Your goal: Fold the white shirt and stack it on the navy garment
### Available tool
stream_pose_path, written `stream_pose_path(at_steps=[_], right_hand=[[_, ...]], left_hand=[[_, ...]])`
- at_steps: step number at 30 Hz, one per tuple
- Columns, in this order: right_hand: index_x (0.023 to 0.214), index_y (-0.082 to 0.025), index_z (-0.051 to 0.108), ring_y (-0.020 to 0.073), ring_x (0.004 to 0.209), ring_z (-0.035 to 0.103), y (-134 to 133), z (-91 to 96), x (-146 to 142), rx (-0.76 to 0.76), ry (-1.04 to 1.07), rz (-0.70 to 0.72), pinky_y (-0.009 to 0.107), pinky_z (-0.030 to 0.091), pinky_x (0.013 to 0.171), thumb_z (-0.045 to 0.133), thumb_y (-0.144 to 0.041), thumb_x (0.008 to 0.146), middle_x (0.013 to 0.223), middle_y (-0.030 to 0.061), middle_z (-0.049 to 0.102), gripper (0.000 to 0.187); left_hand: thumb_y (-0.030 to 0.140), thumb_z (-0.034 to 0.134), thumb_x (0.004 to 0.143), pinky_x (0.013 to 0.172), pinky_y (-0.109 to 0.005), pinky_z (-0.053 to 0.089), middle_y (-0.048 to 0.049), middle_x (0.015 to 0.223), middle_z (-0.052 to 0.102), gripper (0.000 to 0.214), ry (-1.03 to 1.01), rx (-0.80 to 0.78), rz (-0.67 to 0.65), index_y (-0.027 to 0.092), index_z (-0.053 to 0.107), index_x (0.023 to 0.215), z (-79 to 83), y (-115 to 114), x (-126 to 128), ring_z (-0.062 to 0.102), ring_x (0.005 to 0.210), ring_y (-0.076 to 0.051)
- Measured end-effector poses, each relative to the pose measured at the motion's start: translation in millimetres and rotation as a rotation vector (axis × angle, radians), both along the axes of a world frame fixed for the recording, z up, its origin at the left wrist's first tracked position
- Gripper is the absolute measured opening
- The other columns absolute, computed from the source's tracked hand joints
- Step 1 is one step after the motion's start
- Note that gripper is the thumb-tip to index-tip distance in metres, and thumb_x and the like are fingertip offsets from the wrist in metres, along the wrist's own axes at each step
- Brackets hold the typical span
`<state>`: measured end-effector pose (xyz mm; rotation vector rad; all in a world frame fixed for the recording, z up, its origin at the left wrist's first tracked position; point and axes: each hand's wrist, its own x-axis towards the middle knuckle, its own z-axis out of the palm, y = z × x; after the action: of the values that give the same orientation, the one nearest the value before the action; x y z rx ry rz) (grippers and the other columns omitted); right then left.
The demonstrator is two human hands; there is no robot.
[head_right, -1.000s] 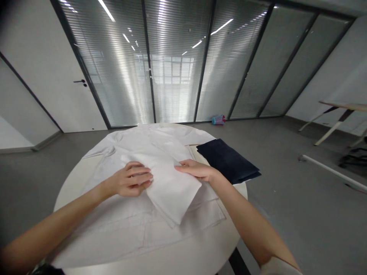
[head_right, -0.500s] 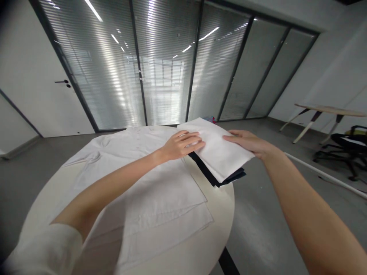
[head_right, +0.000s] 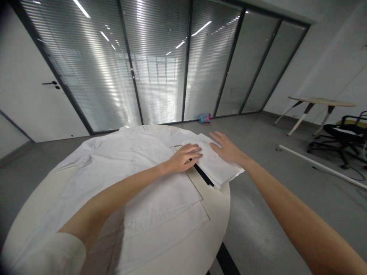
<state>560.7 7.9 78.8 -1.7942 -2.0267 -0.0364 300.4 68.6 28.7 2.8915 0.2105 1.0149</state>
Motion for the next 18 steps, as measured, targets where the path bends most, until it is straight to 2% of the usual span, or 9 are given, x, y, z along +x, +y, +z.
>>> stream_pose_path(at_steps=[2, 5, 8, 11, 13, 15, 16, 18], right_hand=[[0.156, -0.022, 0.033, 0.0304, 0.151, 0.02, 5, 0.3, -15, -0.034, -0.06, 0.054, 0.052, 0.022, 0.121, 0.027, -0.059, 0.099, 0.165, 0.0094, 0.021, 0.068], [0.156, -0.024, 0.035, 0.0314, 0.151, 0.016, 10, -7.3, -33, -0.139, -0.172, 0.023, 0.052, 0.019, 0.122, 0.018, -0.064, 0.098, 0.165, 0.0073, 0.021, 0.072], [0.154, -0.021, 0.038, 0.031, 0.151, 0.02, 10, -16.5, -43, -0.217, -0.27, -0.04, 0.048, 0.019, 0.122, 0.02, -0.065, 0.098, 0.164, 0.0085, 0.024, 0.075], [0.155, -0.022, 0.038, 0.0314, 0.15, 0.023, 7, -21.0, -47, -0.202, -0.321, -0.083, 0.049, 0.022, 0.121, 0.022, -0.064, 0.097, 0.164, 0.0073, 0.024, 0.073], [0.155, -0.023, 0.038, 0.0314, 0.149, 0.025, 6, -22.5, -46, -0.174, -0.341, -0.088, 0.05, 0.023, 0.12, 0.022, -0.062, 0.098, 0.164, 0.0067, 0.025, 0.071], [0.155, -0.023, 0.037, 0.0307, 0.149, 0.025, 5, -24.0, -45, -0.156, -0.353, -0.083, 0.05, 0.025, 0.12, 0.022, -0.06, 0.098, 0.163, 0.0067, 0.026, 0.07], [0.155, -0.023, 0.037, 0.0305, 0.149, 0.025, 5, -24.8, -44, -0.154, -0.356, -0.081, 0.05, 0.025, 0.12, 0.022, -0.06, 0.099, 0.163, 0.0066, 0.026, 0.069], [0.155, -0.023, 0.037, 0.0306, 0.149, 0.025, 6, -26.5, -42, -0.157, -0.36, -0.077, 0.05, 0.026, 0.12, 0.022, -0.06, 0.098, 0.163, 0.0064, 0.026, 0.069]], left_hand=[[0.041, 0.036, 0.104, 0.121, -0.048, 0.024, -0.0112, 0.153, 0.044, 0.045, -0.051, -0.076, 0.175, 0.019, 0.056, 0.138, 1.5, -2, 8, 0.026, 0.15, -0.026], [0.053, 0.037, 0.101, 0.122, -0.05, 0.021, -0.0168, 0.161, 0.029, 0.064, 0.033, -0.172, 0.342, 0.014, 0.037, 0.152, -5.8, 1, 19, 0.015, 0.152, -0.032], [0.057, 0.033, 0.101, 0.122, -0.048, 0.02, -0.0186, 0.163, 0.021, 0.071, 0.189, -0.27, 0.343, 0.013, 0.025, 0.157, -14.7, 8, 23, 0.014, 0.152, -0.032], [0.065, 0.031, 0.099, 0.121, -0.044, 0.022, -0.0176, 0.165, 0.013, 0.08, 0.301, -0.418, 0.297, 0.015, 0.015, 0.16, -13.1, 19, 13, 0.015, 0.152, -0.031], [0.067, 0.028, 0.098, 0.121, -0.04, 0.023, -0.0161, 0.165, 0.015, 0.082, 0.357, -0.503, 0.23, 0.015, 0.014, 0.16, -7.6, 27, -7, 0.019, 0.152, -0.029], [0.064, 0.027, 0.1, 0.12, -0.036, 0.024, -0.0134, 0.164, 0.023, 0.076, 0.362, -0.526, 0.177, 0.017, 0.021, 0.158, -2.0, 36, -38, 0.026, 0.15, -0.024], [0.062, 0.029, 0.1, 0.12, -0.036, 0.025, -0.012, 0.162, 0.029, 0.072, 0.348, -0.521, 0.185, 0.019, 0.025, 0.157, 0.5, 38, -59, 0.031, 0.148, -0.023], [0.06, 0.037, 0.099, 0.116, -0.037, 0.03, -0.0103, 0.156, 0.042, 0.065, 0.308, -0.521, 0.316, 0.023, 0.036, 0.153, 5.9, 39, -105, 0.042, 0.141, -0.023]])
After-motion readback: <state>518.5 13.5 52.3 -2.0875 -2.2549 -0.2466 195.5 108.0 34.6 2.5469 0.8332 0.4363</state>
